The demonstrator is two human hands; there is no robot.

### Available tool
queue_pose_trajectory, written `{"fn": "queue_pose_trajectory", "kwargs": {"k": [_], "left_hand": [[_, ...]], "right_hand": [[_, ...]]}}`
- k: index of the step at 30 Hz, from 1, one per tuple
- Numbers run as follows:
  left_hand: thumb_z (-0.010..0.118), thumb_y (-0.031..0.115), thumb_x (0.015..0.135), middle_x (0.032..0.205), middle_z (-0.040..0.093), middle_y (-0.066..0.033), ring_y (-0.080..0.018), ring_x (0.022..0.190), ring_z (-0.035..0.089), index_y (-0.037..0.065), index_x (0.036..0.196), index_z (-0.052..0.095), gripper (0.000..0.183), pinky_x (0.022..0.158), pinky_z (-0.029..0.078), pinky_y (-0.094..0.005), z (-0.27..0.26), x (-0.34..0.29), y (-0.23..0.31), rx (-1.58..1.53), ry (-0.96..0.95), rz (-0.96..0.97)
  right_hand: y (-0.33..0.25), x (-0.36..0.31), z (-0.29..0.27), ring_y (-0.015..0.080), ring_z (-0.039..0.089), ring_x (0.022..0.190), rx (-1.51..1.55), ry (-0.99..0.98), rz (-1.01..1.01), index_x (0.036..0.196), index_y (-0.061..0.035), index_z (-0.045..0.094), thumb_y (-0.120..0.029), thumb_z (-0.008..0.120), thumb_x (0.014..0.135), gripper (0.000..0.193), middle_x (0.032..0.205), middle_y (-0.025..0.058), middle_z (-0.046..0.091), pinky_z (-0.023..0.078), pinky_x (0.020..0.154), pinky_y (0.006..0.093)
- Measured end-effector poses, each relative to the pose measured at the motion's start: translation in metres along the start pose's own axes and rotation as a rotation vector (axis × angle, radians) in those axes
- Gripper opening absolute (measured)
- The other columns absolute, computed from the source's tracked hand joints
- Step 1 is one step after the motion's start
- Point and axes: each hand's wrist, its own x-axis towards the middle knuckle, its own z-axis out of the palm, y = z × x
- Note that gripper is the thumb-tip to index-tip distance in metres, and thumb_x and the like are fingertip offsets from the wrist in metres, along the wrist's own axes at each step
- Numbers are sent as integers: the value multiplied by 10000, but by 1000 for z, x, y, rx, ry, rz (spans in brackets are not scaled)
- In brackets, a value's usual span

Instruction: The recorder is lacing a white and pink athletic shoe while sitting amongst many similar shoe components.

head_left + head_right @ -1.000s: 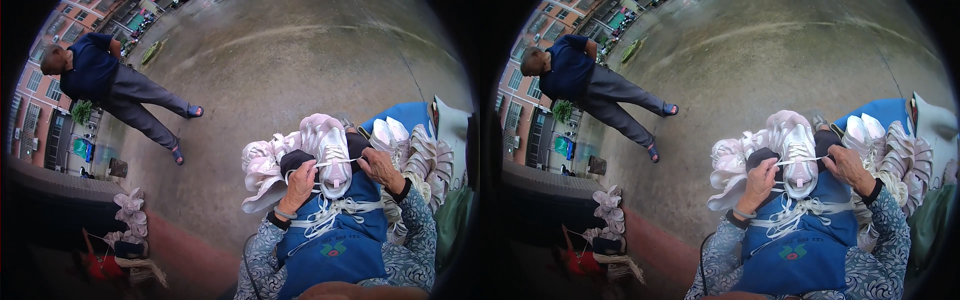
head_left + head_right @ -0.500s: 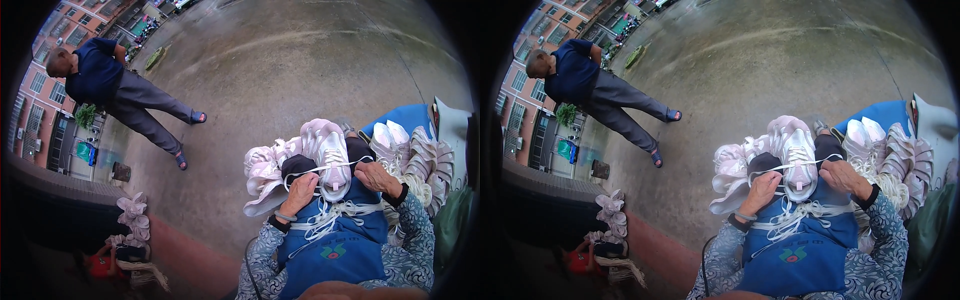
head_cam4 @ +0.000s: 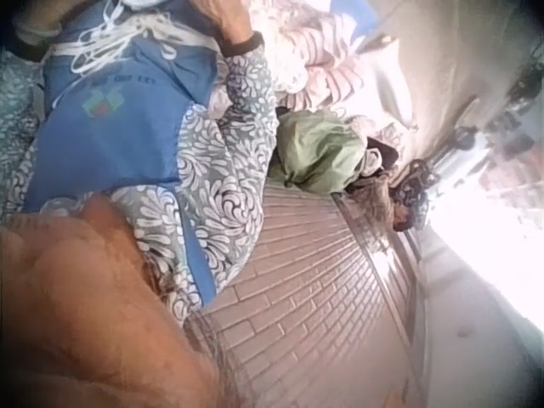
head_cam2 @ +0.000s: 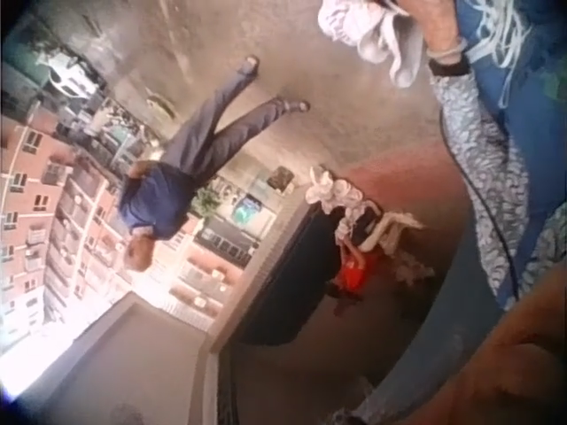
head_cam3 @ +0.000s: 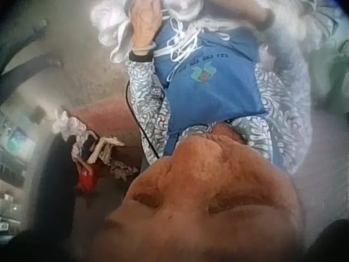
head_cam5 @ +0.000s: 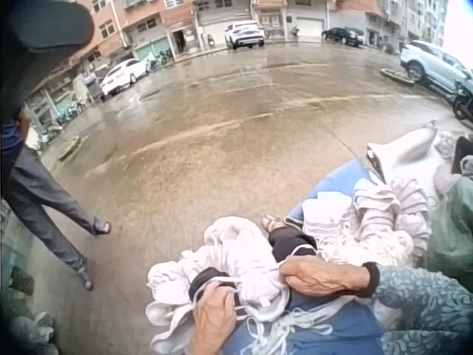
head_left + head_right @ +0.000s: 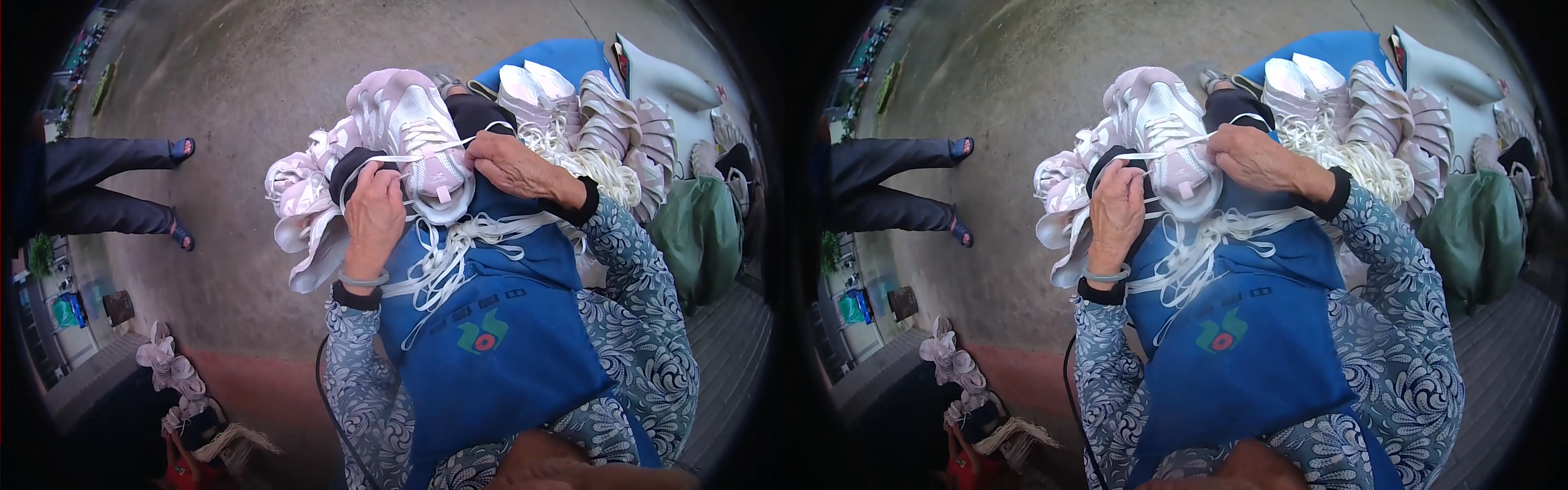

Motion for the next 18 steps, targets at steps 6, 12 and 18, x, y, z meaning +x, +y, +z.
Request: {"fn": "queue_pose_trajectory", "kwargs": {"k": [6,12,18], "left_hand": [[518,117,873,1034,573,-176,-361,911,582,-1,908,603,150,784,473,-408,2,7,-1,-14,-75,-17],[495,125,887,1041,558,-188,-363,926,569,-21,918,583,173,801,458,-420,3,10,-5,-24,-64,-40],[499,124,873,980,555,-181,-356,873,567,-18,908,597,176,778,455,-410,0,20,-10,-51,-155,-14]], "right_hand": [[10,-5,6,250,555,787,-67,88,40,1012,1,539,-85,583,840,198,881,139,546,468,715,329],[0,-5,2,212,536,760,-7,81,46,1050,13,530,-79,624,816,268,973,135,507,470,689,295],[10,-16,8,328,577,887,1,180,-32,950,39,556,23,550,790,161,1055,174,520,485,769,372]]}}
